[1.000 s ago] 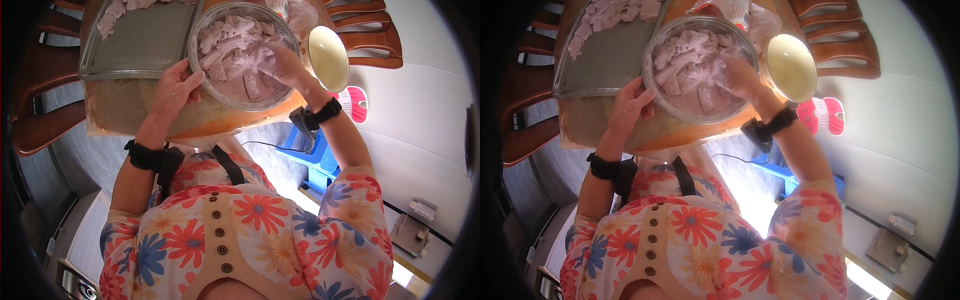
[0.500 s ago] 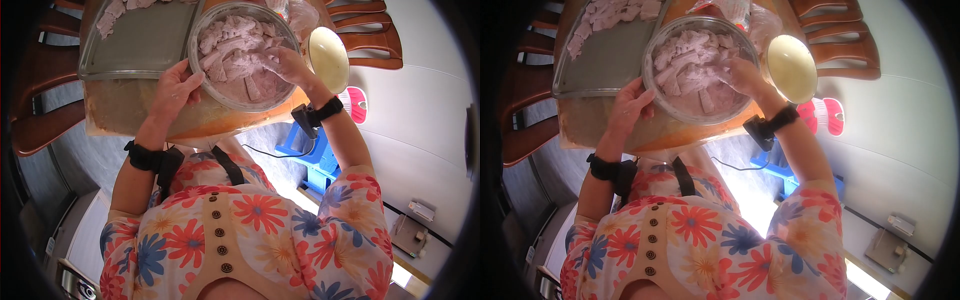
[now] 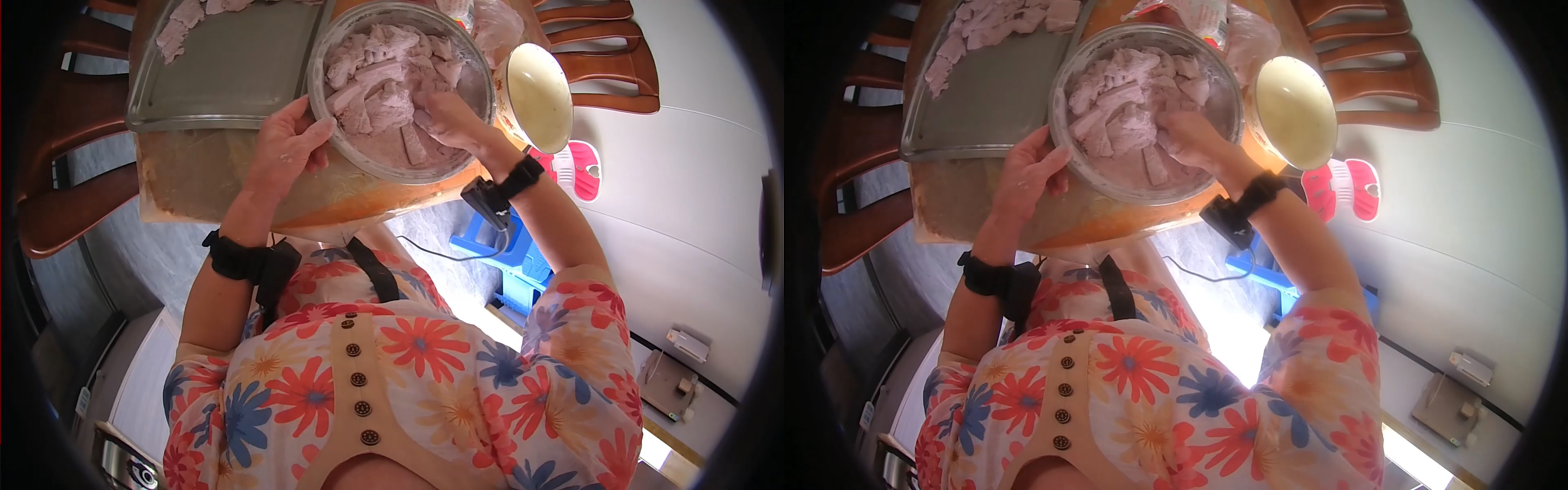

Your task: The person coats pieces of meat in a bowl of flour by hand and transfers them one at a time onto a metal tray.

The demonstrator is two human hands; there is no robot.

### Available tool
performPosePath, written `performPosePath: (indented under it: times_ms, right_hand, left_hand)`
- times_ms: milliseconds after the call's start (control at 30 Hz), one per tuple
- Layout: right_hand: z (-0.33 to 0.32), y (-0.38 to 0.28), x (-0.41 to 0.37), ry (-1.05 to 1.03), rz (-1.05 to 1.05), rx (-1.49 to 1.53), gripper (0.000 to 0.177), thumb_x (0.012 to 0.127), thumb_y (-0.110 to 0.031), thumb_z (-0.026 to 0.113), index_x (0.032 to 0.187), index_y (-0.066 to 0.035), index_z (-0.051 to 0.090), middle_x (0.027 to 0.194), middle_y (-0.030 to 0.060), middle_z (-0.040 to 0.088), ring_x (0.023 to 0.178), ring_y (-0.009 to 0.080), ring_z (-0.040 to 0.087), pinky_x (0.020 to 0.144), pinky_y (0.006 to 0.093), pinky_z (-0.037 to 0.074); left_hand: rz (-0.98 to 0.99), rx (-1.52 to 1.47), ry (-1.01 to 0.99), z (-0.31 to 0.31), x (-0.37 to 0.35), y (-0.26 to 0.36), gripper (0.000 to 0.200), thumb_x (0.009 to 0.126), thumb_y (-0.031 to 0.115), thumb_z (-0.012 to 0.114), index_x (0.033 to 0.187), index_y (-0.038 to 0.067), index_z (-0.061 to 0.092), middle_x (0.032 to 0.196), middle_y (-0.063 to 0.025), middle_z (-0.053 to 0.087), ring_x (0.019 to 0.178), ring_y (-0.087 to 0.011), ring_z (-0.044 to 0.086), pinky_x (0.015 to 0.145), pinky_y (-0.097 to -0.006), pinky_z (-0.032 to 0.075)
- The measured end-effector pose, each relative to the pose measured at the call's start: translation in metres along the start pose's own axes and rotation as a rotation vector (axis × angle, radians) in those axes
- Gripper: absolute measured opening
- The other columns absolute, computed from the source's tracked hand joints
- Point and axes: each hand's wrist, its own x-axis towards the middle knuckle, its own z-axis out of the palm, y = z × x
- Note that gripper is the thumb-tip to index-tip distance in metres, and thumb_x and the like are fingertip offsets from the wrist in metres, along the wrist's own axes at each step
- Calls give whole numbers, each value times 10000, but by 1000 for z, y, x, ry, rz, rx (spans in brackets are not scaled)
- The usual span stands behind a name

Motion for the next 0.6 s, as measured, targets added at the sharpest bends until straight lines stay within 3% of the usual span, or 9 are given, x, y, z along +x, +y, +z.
performPosePath:
  times_ms: [100,167,200,267,433,533,600]
  right_hand:
    - [-2,14,5,50,-50,-25,180,827,-213,604,842,-34,613,828,152,621,796,354,592,713,407,479]
    - [-7,26,4,152,-487,-272,255,814,-287,624,841,-34,614,849,176,613,812,373,587,723,425,467]
    - [-16,5,5,144,-501,-266,255,814,-287,624,841,-34,614,849,176,613,812,373,587,723,425,467]
    - [-39,-26,-6,156,259,5,309,789,-314,651,882,-23,609,891,187,609,840,381,587,744,433,468]
    - [-14,-29,-2,133,145,-227,336,771,-289,669,940,-23,553,879,210,611,868,374,599,750,449,467]
    - [-18,-34,-5,52,146,-333,254,779,-245,609,920,-37,575,913,157,640,893,350,609,744,417,495]
    - [-8,-25,0,143,170,-360,183,780,-208,599,871,-49,586,864,142,646,853,333,621,720,404,503]
  left_hand:
    - [-2,27,6,4,0,3,238,880,126,589,1102,39,598,646,30,563,486,-42,503,423,-186,383]
    - [-9,51,43,2,1,4,231,879,129,590,1092,40,598,642,30,559,488,-43,504,425,-187,383]
    - [-10,41,30,0,0,3,233,879,132,591,1093,39,597,643,28,559,489,-44,504,426,-188,384]
    - [-12,31,-4,2,1,1,236,878,135,592,1093,39,596,643,26,559,490,-45,505,427,-189,386]
    - [7,25,-4,1,1,1,248,882,143,591,1106,36,593,638,25,559,484,-45,504,426,-192,387]
    - [8,32,23,3,2,3,229,881,138,589,1084,32,597,625,24,555,481,-44,504,421,-192,385]
    - [8,20,15,3,3,2,226,880,135,590,1081,32,600,622,23,555,480,-44,505,419,-191,384]
